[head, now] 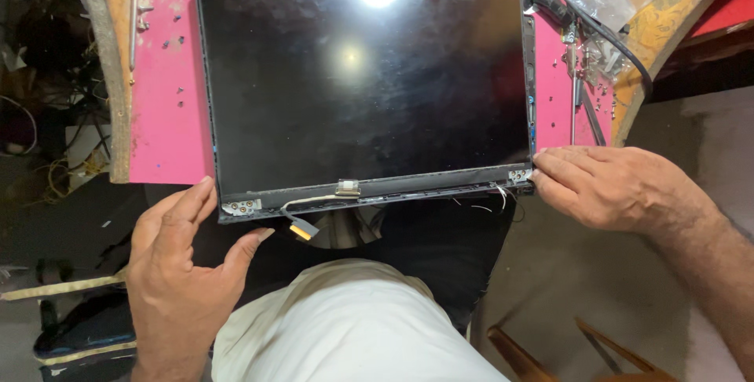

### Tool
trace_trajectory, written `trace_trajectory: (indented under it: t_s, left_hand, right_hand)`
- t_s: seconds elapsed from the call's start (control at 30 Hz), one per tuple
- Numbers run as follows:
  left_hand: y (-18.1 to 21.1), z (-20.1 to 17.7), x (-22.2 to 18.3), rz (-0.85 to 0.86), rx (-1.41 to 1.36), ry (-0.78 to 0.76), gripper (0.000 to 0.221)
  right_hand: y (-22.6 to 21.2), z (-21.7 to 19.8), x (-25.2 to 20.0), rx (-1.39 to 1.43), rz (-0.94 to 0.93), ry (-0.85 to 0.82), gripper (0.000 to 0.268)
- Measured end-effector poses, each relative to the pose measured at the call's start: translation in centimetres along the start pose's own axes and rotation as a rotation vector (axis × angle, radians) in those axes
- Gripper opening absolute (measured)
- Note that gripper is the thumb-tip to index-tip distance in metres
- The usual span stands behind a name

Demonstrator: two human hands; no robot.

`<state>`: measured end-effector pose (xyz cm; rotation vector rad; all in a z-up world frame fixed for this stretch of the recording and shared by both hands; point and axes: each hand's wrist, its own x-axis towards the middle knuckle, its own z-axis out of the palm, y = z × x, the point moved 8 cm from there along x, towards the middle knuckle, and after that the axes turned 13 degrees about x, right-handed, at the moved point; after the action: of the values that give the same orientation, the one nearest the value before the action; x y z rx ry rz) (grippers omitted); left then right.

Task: The person removes screws and components from the hinges and lower bezel of a laptop screen assembly using a screwdriver and tweezers.

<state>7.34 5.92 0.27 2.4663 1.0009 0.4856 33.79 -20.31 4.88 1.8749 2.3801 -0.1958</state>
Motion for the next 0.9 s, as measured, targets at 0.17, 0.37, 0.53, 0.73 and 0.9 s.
trace_trajectory:
  t_s: [0.17, 0.37, 0.53, 0.73, 0.9]
  left_hand:
    - [0.0, 0.1, -0.2, -0.030, 0.029, -0.017, 0.070]
    - [-0.2, 0.3, -0.4, 0.000, 0.011, 0.001, 0.069]
    - [-0.5, 0.5, -0.6, -0.054, 0.015, -0.002, 0.068]
    - [-0.5, 0.5, -0.3, -0.072, 0.080, -0.011, 0.069]
    - [-0.8, 0.9, -0.6, -0.061, 0.051, -0.004, 0.065]
  right_hand:
    - [0.1, 0.1, -0.4, 0.015, 0.008, 0.012, 0.018]
    - [0.3, -0.4, -0.8, 0.093, 0.059, 0.105, 0.024]
    - [0.2, -0.7, -1.2, 0.116, 0.113, 0.170, 0.025]
    - [0.0, -1.0, -1.3, 0.078, 0.110, 0.214, 0.025]
    - [0.2, -1.0, -1.7, 0.126, 0.139, 0.274, 0.026]
